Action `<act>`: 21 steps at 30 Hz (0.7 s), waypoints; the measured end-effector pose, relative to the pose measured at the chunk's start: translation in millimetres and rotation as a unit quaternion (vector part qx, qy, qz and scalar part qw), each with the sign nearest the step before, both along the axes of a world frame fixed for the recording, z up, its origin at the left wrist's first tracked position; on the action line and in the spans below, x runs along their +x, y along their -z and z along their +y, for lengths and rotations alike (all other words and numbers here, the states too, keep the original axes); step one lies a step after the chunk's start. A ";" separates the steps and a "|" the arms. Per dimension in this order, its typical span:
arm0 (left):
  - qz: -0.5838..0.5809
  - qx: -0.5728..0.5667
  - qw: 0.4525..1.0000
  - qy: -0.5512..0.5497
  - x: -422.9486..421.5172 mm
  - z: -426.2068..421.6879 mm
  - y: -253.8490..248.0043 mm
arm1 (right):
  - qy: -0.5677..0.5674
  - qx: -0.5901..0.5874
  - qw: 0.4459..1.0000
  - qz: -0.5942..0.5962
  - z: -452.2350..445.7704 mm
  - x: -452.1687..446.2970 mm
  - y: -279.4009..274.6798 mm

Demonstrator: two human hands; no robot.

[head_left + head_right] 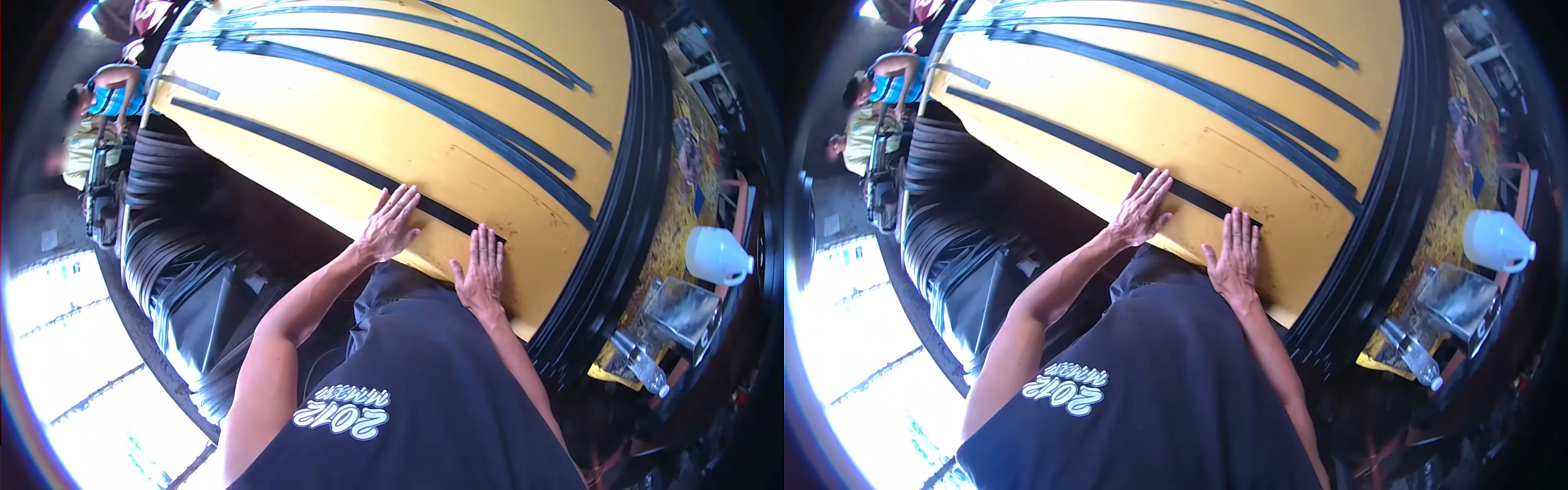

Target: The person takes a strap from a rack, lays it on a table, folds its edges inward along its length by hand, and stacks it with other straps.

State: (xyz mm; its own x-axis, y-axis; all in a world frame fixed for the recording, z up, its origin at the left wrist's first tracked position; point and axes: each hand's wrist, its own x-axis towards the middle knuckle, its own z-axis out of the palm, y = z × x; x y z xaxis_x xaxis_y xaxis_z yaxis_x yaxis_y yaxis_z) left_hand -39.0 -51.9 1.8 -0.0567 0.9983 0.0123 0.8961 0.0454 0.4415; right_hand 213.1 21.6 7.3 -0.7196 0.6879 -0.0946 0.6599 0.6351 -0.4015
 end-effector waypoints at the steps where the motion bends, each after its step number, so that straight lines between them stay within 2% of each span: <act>1: 0.012 -0.003 1.000 -0.014 -13.3 -3.1 -1.0 | 0.003 0.005 1.000 -0.006 -0.3 -0.9 -0.8; 15: 0.132 0.008 0.983 -0.126 -223.4 -53.8 9.4 | 0.079 0.056 0.991 -0.089 -16.9 -17.5 0.9; 19: 0.147 -0.034 0.974 -0.168 -279.1 -65.6 4.0 | 0.154 0.045 0.976 -0.146 -23.2 -44.8 -4.4; 21: 0.105 -0.008 0.975 -0.196 -275.9 -60.6 8.9 | 0.225 0.006 0.960 -0.169 -26.3 -71.5 -9.6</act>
